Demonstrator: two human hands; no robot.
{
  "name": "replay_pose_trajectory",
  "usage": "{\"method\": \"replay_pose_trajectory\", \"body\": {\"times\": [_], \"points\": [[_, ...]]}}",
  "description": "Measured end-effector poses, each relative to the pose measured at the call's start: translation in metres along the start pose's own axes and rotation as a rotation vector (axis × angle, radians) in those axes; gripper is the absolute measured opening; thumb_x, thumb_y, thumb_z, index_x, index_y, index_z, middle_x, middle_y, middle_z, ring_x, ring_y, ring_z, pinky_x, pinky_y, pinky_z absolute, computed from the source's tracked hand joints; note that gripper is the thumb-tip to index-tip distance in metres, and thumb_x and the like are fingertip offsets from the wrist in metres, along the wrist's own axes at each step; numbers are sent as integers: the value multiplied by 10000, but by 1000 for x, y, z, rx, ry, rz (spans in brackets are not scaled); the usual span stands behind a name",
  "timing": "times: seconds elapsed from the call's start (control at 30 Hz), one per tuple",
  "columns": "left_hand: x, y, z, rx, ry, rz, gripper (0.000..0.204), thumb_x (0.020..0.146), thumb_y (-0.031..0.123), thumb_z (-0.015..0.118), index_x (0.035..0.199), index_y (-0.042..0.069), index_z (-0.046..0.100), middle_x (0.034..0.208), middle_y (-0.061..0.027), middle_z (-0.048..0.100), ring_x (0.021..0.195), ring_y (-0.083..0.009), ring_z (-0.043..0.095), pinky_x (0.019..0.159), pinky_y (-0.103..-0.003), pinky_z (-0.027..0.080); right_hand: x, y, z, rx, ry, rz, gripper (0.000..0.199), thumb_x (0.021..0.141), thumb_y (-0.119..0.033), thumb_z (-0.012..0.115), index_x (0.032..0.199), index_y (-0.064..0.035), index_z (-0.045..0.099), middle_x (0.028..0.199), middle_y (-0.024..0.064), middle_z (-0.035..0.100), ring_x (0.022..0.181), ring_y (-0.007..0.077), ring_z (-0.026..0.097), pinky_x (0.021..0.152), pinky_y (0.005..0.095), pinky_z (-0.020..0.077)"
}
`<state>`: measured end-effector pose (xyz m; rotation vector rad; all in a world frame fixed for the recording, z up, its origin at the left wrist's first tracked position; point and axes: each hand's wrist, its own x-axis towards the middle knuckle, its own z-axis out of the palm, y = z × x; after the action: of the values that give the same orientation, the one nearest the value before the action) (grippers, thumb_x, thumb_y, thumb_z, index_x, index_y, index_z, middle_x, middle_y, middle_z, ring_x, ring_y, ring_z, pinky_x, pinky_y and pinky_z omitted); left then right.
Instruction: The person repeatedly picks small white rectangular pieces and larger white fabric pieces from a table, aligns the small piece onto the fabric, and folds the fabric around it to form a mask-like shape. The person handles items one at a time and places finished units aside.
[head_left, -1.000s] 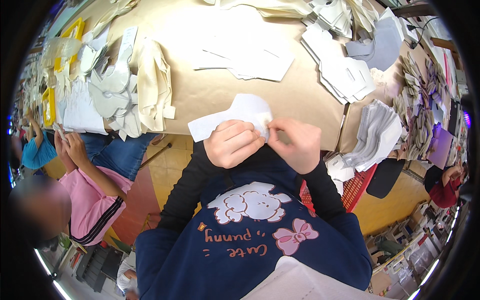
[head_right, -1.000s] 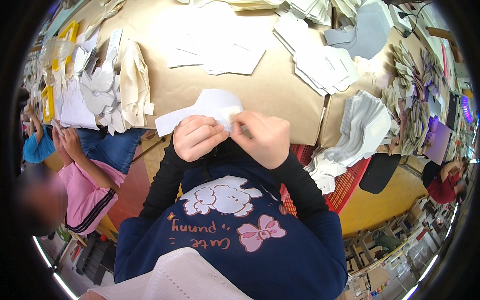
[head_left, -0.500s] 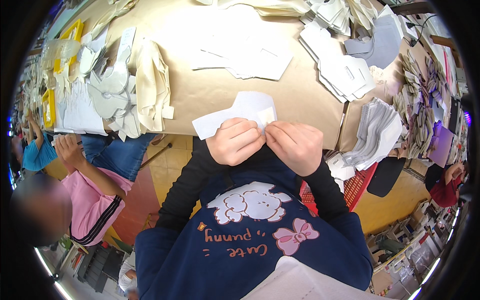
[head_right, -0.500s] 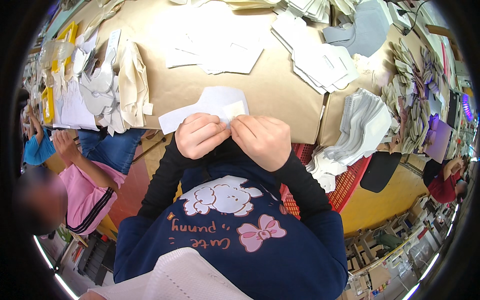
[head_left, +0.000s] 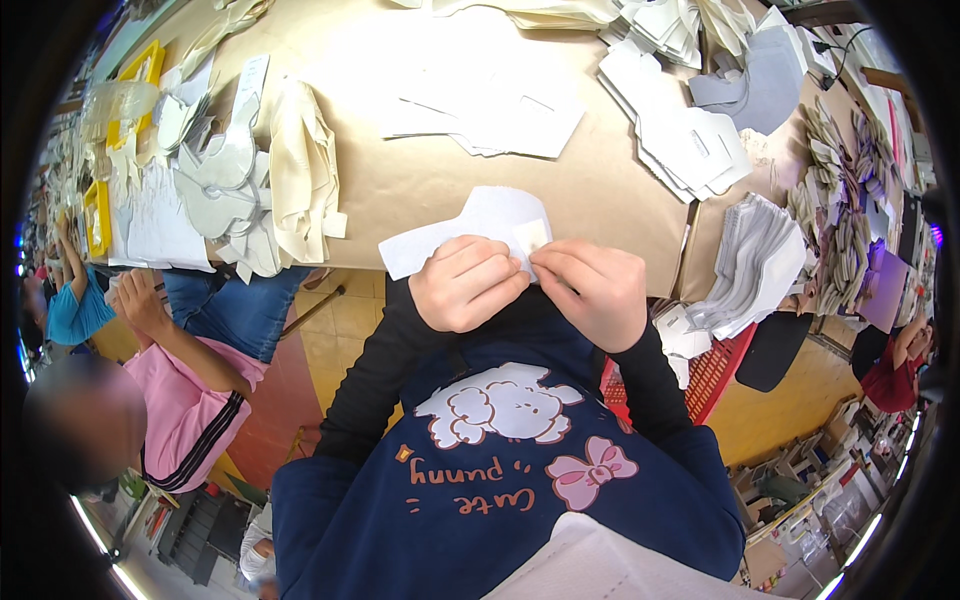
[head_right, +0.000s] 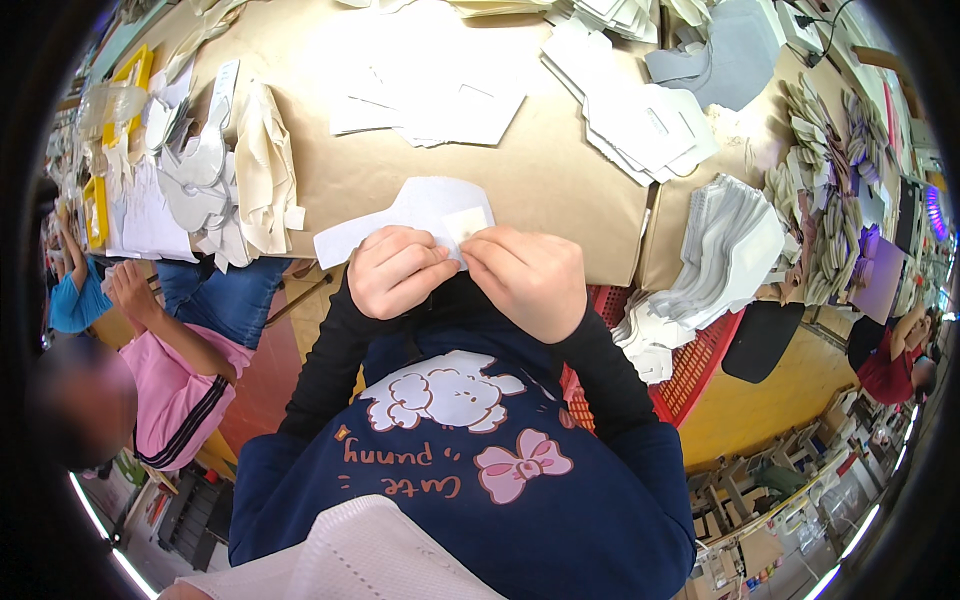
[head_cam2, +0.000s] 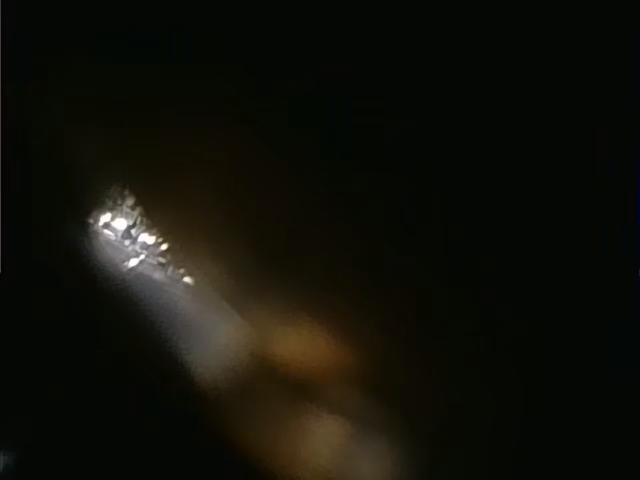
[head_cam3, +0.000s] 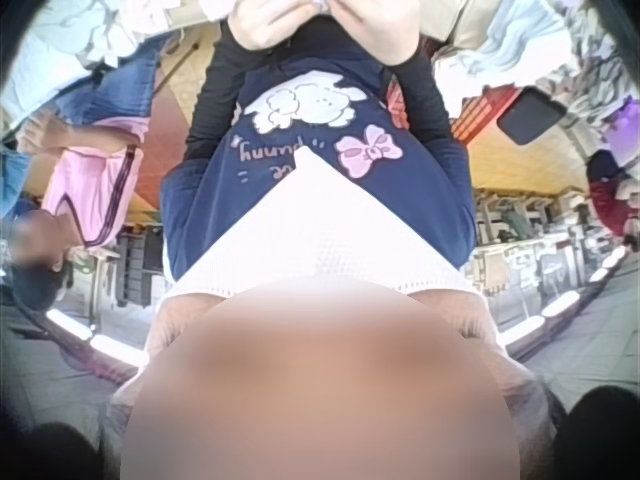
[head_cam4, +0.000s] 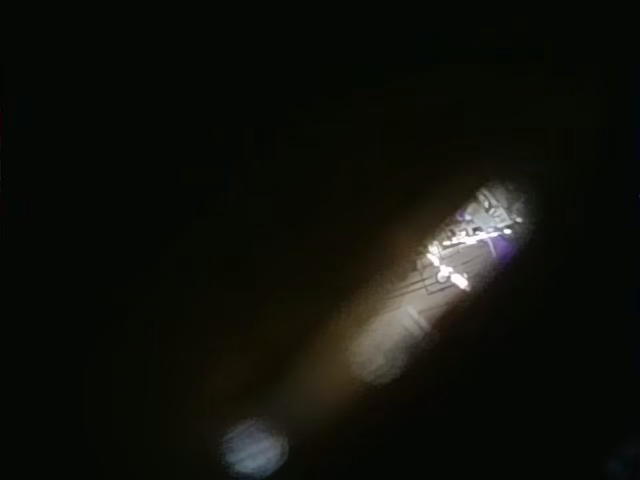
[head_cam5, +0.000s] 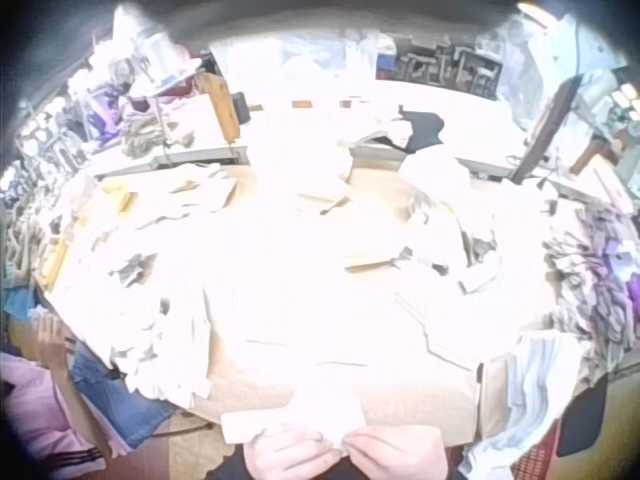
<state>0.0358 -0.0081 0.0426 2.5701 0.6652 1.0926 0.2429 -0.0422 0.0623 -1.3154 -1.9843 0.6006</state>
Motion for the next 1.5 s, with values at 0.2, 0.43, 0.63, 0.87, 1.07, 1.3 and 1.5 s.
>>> {"method": "replay_pose_trajectory", "body": {"times": [0.2,0.43,0.63,0.87,1.07,1.3,1.5], "points": [[-1,1,6,-11,-3,-47,240,601,98,694,832,34,681,833,-42,594,794,-203,635,703,-322,522,3,-4,0,-175,-17,-112,171,691,-15,772,835,-58,690,811,41,699,666,221,661,615,319,520],[0,4,6,-16,23,-65,246,602,98,701,838,31,686,831,-43,594,791,-206,635,694,-324,524,5,0,5,-51,80,-69,188,661,19,755,802,-62,660,805,47,681,678,238,641,637,337,512],[3,5,2,-9,52,-32,283,544,63,719,827,44,725,800,-32,650,762,-208,652,665,-317,521,3,0,1,190,41,149,154,718,8,761,838,-53,686,825,50,684,707,228,655,659,320,521],[2,4,-1,29,21,-5,260,559,61,727,818,50,728,820,-29,664,793,-203,660,676,-319,521,0,0,2,91,66,40,157,732,-22,783,873,-60,725,830,43,695,722,221,669,634,329,521],[5,5,3,-1,65,-45,270,564,60,730,834,59,736,807,-28,655,788,-212,662,667,-324,526,1,-3,5,14,139,10,113,749,-8,760,827,-51,691,801,46,680,677,236,663,591,341,512],[7,4,3,-49,47,-137,269,633,93,707,899,57,733,862,-37,647,785,-215,659,677,-333,529,-3,-6,9,215,71,280,68,855,27,686,903,0,646,849,128,655,745,232,658,679,300,505],[0,7,5,-43,-17,-140,247,626,83,721,872,68,740,824,-41,648,736,-203,656,641,-323,518,-2,6,8,360,252,548,90,982,-75,611,979,14,617,823,107,641,765,183,652,708,299,512]]}}
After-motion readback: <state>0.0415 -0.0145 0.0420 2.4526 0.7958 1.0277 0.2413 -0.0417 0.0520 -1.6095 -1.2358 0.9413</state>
